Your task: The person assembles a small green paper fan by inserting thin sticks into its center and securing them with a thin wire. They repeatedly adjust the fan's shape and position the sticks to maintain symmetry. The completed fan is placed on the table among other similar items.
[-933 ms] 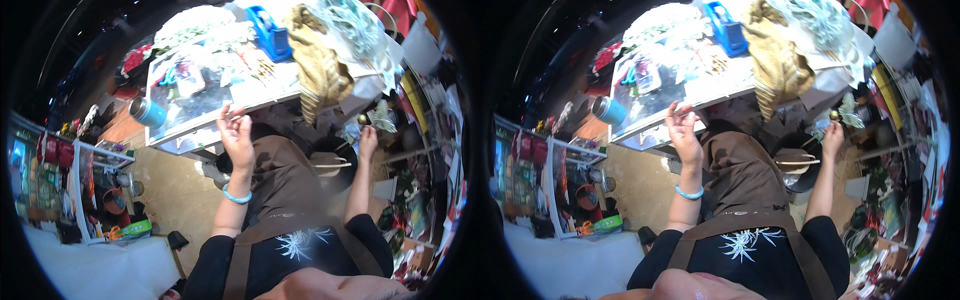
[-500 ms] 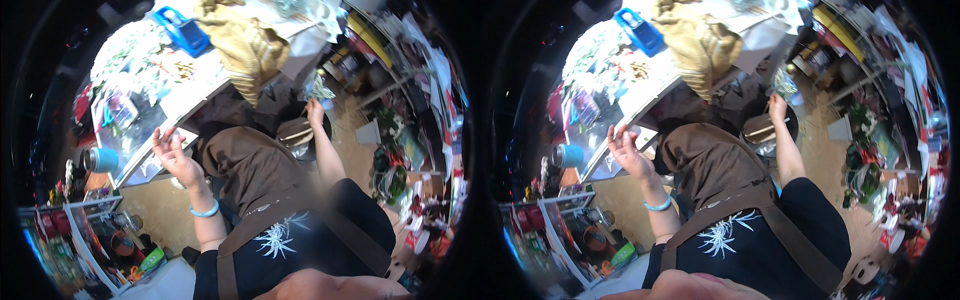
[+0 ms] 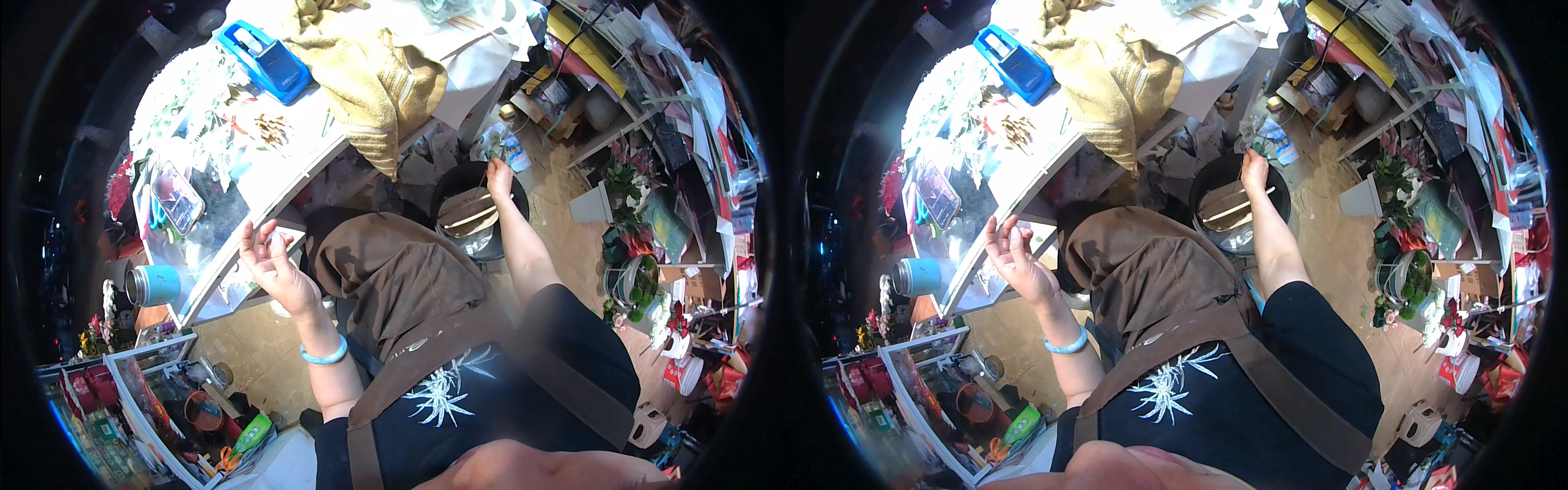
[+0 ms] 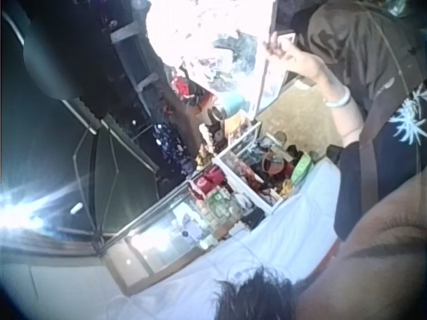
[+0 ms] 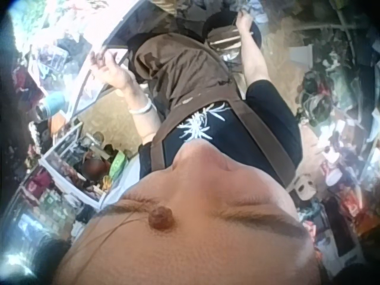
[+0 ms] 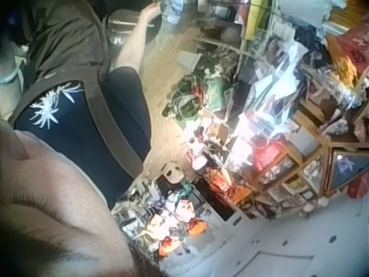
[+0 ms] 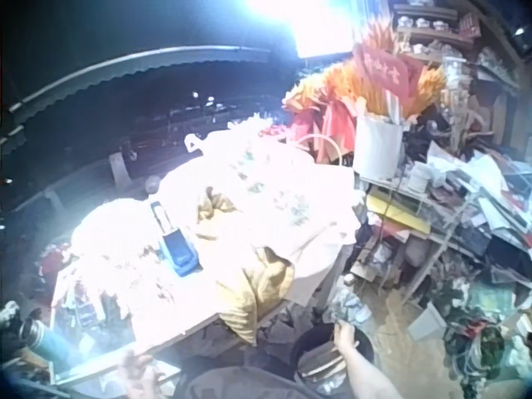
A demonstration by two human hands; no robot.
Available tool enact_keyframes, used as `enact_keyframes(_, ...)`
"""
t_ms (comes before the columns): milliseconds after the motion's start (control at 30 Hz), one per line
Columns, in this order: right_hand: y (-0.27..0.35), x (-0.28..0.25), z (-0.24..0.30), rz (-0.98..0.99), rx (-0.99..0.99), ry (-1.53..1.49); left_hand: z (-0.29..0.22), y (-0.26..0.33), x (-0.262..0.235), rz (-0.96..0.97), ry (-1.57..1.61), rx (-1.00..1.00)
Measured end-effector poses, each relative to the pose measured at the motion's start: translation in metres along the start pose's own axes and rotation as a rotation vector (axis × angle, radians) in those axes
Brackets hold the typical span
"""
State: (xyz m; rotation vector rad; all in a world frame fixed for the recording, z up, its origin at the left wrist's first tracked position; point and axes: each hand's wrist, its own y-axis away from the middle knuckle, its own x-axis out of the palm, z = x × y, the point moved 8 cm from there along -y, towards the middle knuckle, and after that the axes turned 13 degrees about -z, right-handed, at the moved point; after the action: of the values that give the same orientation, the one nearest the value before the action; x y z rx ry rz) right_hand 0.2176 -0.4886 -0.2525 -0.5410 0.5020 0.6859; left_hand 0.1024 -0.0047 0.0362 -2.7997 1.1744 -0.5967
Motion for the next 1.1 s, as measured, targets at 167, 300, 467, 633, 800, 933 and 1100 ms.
enact_keyframes(167,0.010,0.026,-0.055,0.091,0.290,0.064,0.001,0.002,0.000,0.001,0.000,-0.004)
enact_keyframes(300,0.022,0.039,-0.072,0.255,0.285,0.260,0.001,0.002,0.000,0.008,-0.008,-0.009)
enact_keyframes(467,0.029,0.035,-0.058,0.326,0.205,0.249,0.002,-0.001,-0.001,-0.001,-0.018,-0.014)
enact_keyframes(633,0.027,0.020,-0.053,0.193,0.170,0.272,0.004,0.000,-0.001,0.008,-0.008,-0.036)
enact_keyframes(800,0.018,-0.008,0.009,-0.073,0.077,0.070,0.006,0.001,-0.004,-0.002,0.000,-0.034)
enact_keyframes(933,0.024,-0.049,0.145,-0.106,-0.157,-0.427,0.007,0.000,-0.007,0.017,-0.009,-0.032)
enact_keyframes(1100,0.067,-0.104,0.346,0.092,-0.653,-0.735,0.014,0.006,-0.005,0.096,-0.016,-0.094)
